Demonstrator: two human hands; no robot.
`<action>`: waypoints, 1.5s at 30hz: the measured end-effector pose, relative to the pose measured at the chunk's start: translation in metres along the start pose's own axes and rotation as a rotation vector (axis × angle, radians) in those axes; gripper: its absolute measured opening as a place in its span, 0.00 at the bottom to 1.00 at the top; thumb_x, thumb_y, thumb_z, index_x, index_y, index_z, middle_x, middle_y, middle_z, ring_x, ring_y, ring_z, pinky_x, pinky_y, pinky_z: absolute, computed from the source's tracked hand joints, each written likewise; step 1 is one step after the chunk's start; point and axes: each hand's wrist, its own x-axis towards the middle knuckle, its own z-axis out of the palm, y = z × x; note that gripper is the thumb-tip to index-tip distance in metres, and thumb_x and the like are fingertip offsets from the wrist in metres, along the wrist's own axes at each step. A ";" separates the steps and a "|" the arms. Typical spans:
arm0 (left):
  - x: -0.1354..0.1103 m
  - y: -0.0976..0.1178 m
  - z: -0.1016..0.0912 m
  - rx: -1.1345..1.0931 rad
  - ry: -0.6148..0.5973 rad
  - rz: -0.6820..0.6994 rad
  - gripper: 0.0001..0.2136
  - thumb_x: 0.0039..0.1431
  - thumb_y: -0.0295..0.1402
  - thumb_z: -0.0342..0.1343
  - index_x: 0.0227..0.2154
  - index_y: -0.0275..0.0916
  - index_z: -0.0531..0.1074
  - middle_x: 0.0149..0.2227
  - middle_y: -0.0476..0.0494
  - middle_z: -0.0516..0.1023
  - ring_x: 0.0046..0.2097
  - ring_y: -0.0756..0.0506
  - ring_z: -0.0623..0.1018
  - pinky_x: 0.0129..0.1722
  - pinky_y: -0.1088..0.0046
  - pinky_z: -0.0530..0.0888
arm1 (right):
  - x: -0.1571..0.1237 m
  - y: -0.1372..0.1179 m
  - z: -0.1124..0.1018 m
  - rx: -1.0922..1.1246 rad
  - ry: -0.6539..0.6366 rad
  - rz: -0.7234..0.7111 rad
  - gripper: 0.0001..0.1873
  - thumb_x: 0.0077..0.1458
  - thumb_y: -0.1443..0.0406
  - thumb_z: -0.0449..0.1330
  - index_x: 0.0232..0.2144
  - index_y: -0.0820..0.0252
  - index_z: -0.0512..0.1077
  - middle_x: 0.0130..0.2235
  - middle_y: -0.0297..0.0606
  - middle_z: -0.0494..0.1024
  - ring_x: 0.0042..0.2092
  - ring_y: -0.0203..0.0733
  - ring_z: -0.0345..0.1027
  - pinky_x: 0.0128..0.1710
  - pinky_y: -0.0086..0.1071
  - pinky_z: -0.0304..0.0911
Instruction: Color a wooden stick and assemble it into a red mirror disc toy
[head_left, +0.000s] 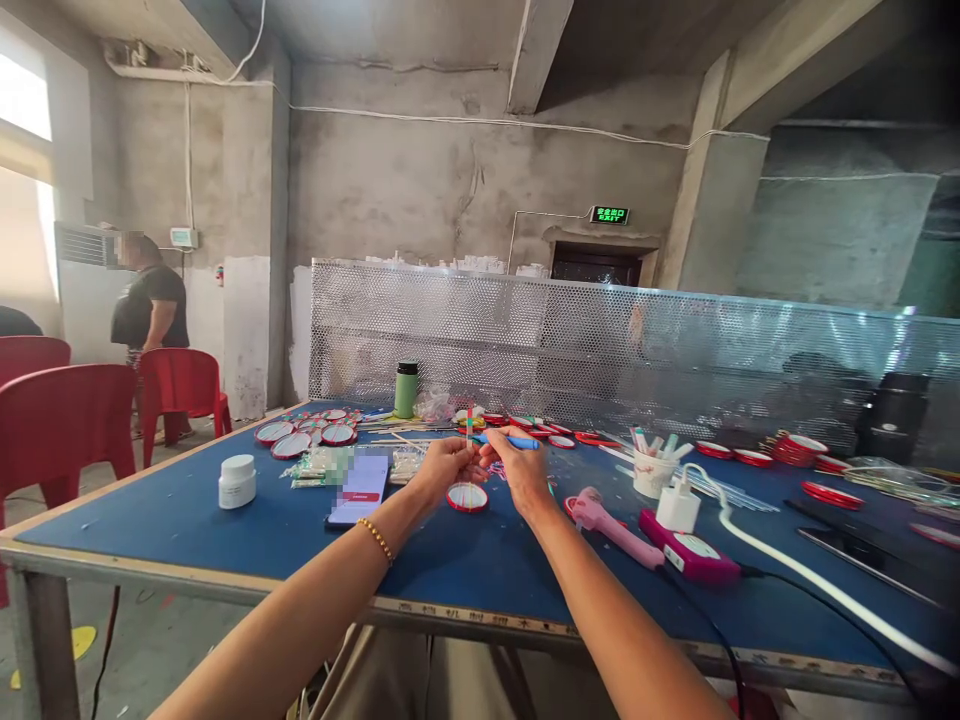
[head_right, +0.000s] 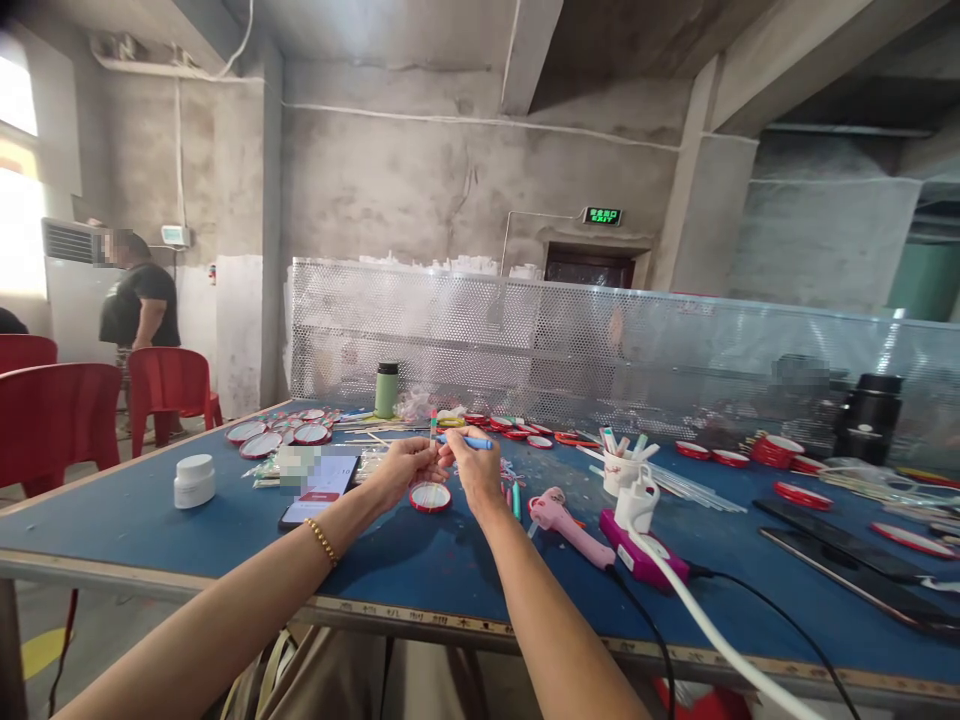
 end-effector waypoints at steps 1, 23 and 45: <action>0.000 0.000 0.000 -0.003 -0.003 0.002 0.10 0.55 0.34 0.66 0.27 0.34 0.72 0.24 0.46 0.78 0.27 0.48 0.81 0.32 0.75 0.77 | -0.001 0.000 0.000 -0.005 -0.002 0.002 0.16 0.45 0.52 0.68 0.25 0.60 0.75 0.19 0.32 0.76 0.17 0.35 0.68 0.18 0.27 0.63; -0.003 -0.003 0.004 -0.075 -0.064 0.037 0.15 0.48 0.35 0.71 0.23 0.34 0.70 0.26 0.47 0.79 0.29 0.50 0.81 0.39 0.72 0.80 | 0.000 0.007 0.002 -0.042 0.055 0.020 0.09 0.43 0.60 0.61 0.17 0.57 0.68 0.15 0.30 0.72 0.14 0.32 0.63 0.13 0.24 0.60; -0.002 -0.007 0.001 -0.070 -0.095 0.064 0.18 0.42 0.40 0.73 0.26 0.32 0.74 0.26 0.45 0.79 0.30 0.47 0.81 0.44 0.67 0.79 | 0.000 0.007 0.002 -0.049 0.041 0.012 0.09 0.43 0.59 0.61 0.18 0.57 0.68 0.16 0.29 0.73 0.14 0.32 0.63 0.12 0.24 0.61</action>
